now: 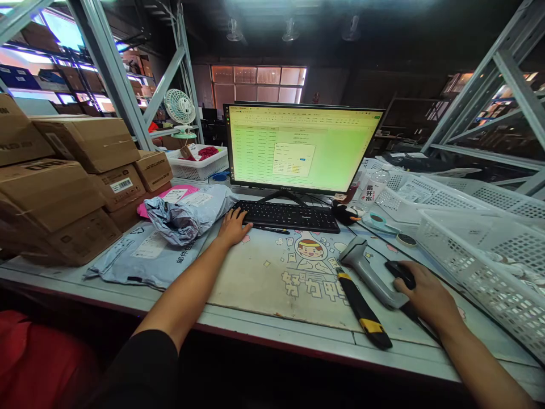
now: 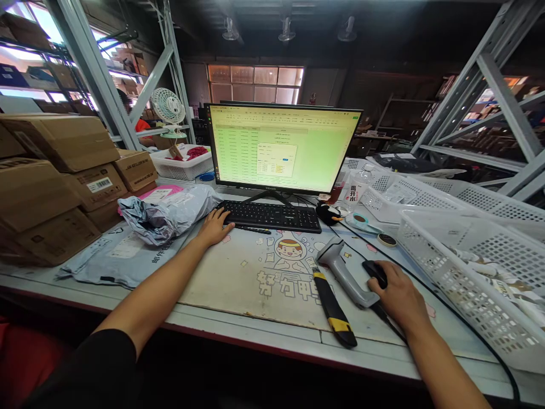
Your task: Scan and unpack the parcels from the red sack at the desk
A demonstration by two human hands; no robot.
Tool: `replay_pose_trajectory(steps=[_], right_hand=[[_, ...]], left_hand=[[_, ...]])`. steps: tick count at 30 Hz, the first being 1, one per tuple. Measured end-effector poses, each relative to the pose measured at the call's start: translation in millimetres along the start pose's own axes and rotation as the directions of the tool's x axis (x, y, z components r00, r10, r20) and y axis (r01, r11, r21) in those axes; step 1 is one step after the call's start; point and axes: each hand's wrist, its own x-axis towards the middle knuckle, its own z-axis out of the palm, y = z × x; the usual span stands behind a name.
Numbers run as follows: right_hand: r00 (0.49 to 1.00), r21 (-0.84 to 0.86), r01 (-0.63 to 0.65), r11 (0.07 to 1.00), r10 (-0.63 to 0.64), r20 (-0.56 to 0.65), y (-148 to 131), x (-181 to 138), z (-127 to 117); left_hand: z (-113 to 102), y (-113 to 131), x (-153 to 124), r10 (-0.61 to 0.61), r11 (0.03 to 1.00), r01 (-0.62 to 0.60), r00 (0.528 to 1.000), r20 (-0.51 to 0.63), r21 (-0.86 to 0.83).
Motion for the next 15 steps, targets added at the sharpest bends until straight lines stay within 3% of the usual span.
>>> replay_pose_trajectory(steps=[15], right_hand=[[0.999,0.004,0.045,0.999,-0.045,-0.003,5.8,2.3,4.1]], left_hand=[[3.5,-2.8,2.0,0.006,1.000,-0.006,1.000,-0.018,-0.020]])
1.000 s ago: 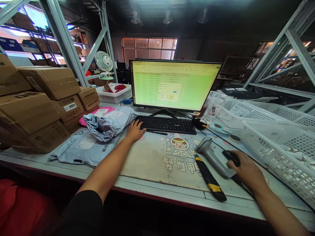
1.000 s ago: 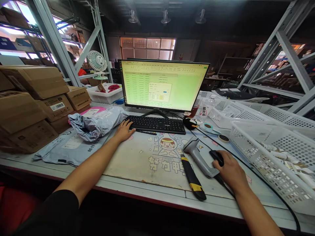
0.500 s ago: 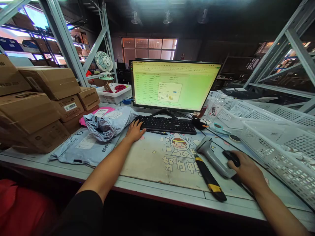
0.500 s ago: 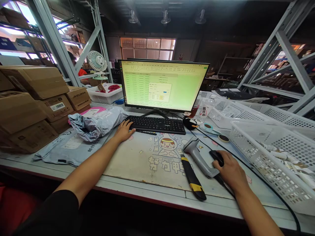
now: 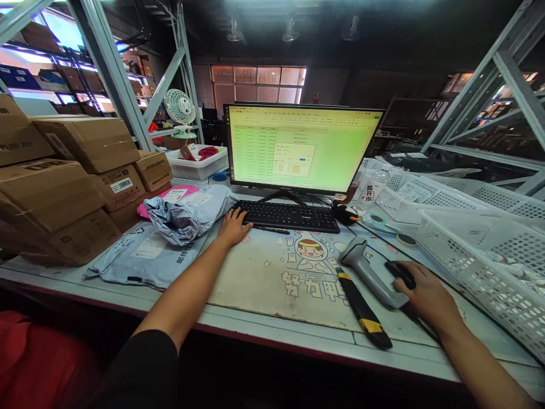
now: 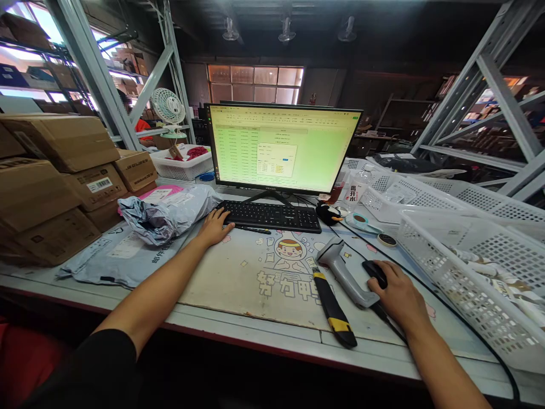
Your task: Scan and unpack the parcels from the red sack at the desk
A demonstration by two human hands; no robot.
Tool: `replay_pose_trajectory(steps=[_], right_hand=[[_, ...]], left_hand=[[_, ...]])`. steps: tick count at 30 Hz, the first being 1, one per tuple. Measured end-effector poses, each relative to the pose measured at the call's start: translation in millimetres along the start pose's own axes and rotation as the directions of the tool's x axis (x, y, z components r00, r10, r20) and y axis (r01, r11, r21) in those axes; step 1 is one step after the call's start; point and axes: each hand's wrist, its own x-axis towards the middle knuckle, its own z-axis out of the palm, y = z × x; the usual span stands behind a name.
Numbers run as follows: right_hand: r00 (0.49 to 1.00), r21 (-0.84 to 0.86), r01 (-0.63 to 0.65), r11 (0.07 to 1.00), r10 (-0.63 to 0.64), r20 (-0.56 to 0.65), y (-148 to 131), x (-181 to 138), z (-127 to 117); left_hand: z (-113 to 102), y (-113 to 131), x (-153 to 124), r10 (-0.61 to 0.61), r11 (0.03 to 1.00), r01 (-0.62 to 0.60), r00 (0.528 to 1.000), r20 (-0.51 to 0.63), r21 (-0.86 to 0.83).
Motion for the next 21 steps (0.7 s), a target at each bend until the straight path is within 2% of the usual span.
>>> replay_pose_trajectory(steps=[21], right_hand=[[1.000,-0.039,-0.011,0.999,0.010,-0.026,1.9,-2.0,2.4]], left_hand=[[-0.4,0.4,-0.4,0.004,1.000,-0.004,1.000,-0.006,0.005]])
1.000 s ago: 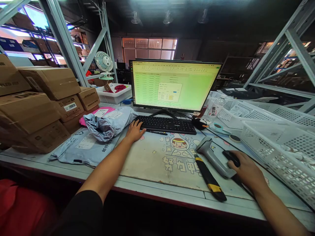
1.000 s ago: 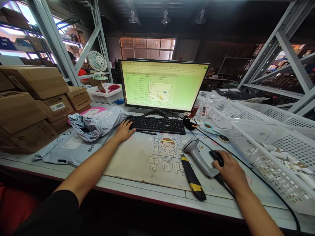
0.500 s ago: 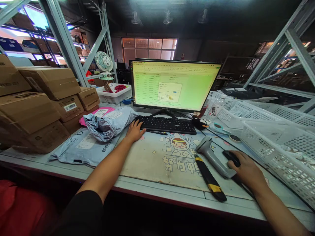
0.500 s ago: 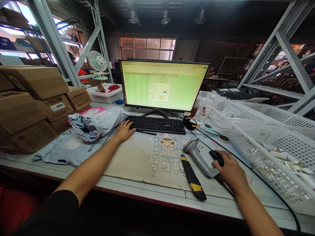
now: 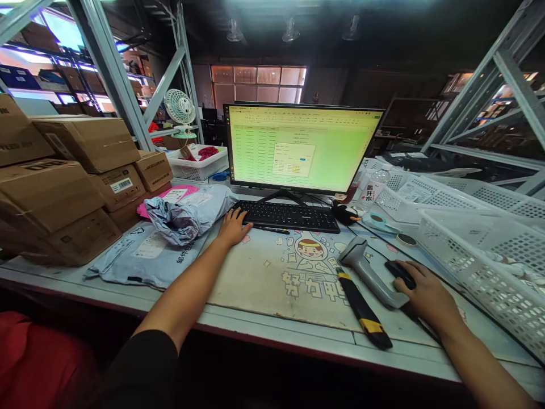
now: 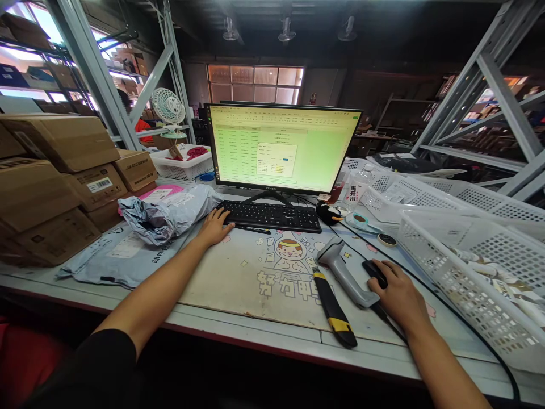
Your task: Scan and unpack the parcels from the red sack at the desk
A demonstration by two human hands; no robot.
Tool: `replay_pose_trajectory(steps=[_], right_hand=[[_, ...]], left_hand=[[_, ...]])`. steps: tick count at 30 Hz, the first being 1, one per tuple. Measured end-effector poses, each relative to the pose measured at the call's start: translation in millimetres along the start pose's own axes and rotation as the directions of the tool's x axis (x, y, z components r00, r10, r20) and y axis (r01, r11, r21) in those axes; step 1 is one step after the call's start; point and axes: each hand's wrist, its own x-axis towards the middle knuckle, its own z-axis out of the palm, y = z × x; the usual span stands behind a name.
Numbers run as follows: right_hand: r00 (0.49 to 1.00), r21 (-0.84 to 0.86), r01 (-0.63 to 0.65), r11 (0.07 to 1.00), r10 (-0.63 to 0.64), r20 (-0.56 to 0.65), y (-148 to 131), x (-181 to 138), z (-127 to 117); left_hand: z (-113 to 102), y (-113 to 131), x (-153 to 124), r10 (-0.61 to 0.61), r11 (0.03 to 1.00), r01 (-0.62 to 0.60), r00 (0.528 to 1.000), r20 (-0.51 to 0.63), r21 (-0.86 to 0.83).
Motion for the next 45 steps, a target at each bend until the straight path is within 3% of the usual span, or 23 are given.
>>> replay_pose_trajectory(steps=[17,21,40,45], right_hand=[[0.998,0.015,-0.031,0.999,0.030,0.047,-4.3,0.2,-5.5],[1.000,0.027,0.025,0.999,-0.025,0.008,0.1,1.5,-0.4],[1.000,0.021,0.001,1.000,-0.001,-0.002,-1.5,0.6,-1.7],[0.998,0.050,0.032,0.998,-0.029,-0.059,-0.3,0.1,-2.2]], left_hand=[[3.2,-2.4,1.2,0.006,1.000,-0.006,1.000,0.004,0.006],[2.8,-1.9,0.8,0.003,1.000,-0.003,1.000,0.006,0.007],[0.9,-1.1,0.5,0.003,1.000,-0.003,1.000,0.019,-0.002],[2.7,-0.9,0.9,0.004,1.000,-0.004,1.000,0.011,-0.005]])
